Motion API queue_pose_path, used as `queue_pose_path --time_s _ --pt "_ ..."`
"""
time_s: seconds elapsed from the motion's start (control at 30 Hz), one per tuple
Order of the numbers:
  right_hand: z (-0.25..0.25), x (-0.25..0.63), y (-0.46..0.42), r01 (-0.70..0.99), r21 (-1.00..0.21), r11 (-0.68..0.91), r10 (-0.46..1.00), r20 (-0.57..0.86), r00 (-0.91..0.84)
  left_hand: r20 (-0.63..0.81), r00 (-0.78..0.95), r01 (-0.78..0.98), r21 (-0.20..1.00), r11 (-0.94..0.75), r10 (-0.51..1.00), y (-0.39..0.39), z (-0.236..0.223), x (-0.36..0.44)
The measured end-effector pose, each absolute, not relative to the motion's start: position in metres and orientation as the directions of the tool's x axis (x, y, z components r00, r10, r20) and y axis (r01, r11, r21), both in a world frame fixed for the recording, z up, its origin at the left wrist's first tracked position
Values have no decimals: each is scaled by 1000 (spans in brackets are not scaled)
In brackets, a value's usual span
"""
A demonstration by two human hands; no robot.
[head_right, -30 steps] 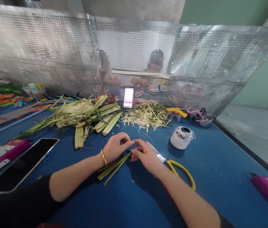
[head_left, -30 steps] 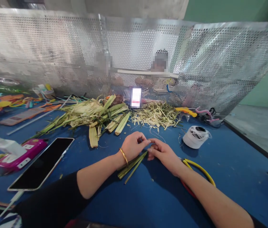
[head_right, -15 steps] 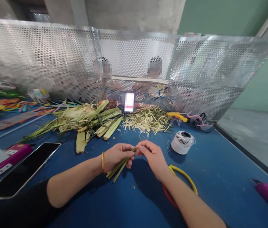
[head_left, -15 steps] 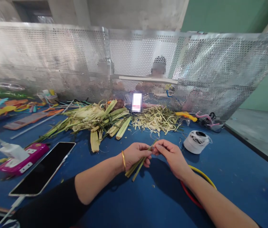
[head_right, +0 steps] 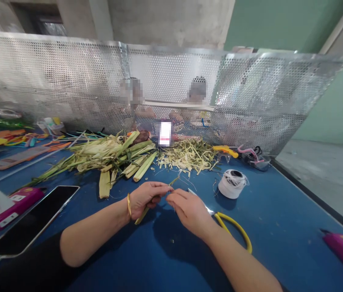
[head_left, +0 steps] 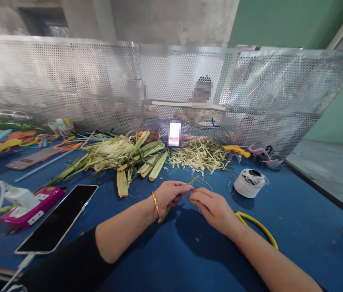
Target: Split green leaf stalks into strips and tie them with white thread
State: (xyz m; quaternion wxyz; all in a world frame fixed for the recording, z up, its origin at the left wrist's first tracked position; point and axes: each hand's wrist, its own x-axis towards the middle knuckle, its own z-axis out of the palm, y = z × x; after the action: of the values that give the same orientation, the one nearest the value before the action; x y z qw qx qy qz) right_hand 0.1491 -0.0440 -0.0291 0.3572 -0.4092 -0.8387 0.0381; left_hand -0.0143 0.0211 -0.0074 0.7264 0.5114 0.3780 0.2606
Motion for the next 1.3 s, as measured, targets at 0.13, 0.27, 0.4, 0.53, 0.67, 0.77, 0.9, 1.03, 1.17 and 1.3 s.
queue_pose_path --time_s 0.13,0.27,0.4,0.53,0.67,0.77,0.9,1.03,1.17,1.3 --pt "-29 146 -47 684 -196 703 643 586 -493 -271 549 2 946 323 791 21 -7 -15" --pt "-27 143 -51 698 -91 710 599 599 -531 -242 548 -5 956 292 801 20 -4 -16" --pt "-17 136 -61 696 -22 718 596 536 -598 -192 531 -22 970 240 826 21 0 -18" --pt "-11 140 -82 785 -39 618 722 425 -547 -102 440 -36 991 131 892 29 4 -22" --pt "-25 175 -108 988 -35 147 920 371 -124 5 348 -20 1000 2 937 37 6 -26" --pt "-42 205 -124 998 -49 -26 960 276 39 44 304 26 998 -54 952 39 7 -26" --pt "-52 218 -126 996 -64 -67 964 252 81 127 289 106 981 -164 949 39 6 -26" --pt "-48 213 -113 982 -76 -170 973 146 180 201 279 182 949 -257 939 40 3 -28" --pt "-39 204 -108 849 -507 -147 971 90 222 257 251 234 920 -316 933 45 -1 -29" --pt "-22 175 -114 158 -978 -134 990 -124 69 295 219 275 896 -349 930 47 -2 -29"
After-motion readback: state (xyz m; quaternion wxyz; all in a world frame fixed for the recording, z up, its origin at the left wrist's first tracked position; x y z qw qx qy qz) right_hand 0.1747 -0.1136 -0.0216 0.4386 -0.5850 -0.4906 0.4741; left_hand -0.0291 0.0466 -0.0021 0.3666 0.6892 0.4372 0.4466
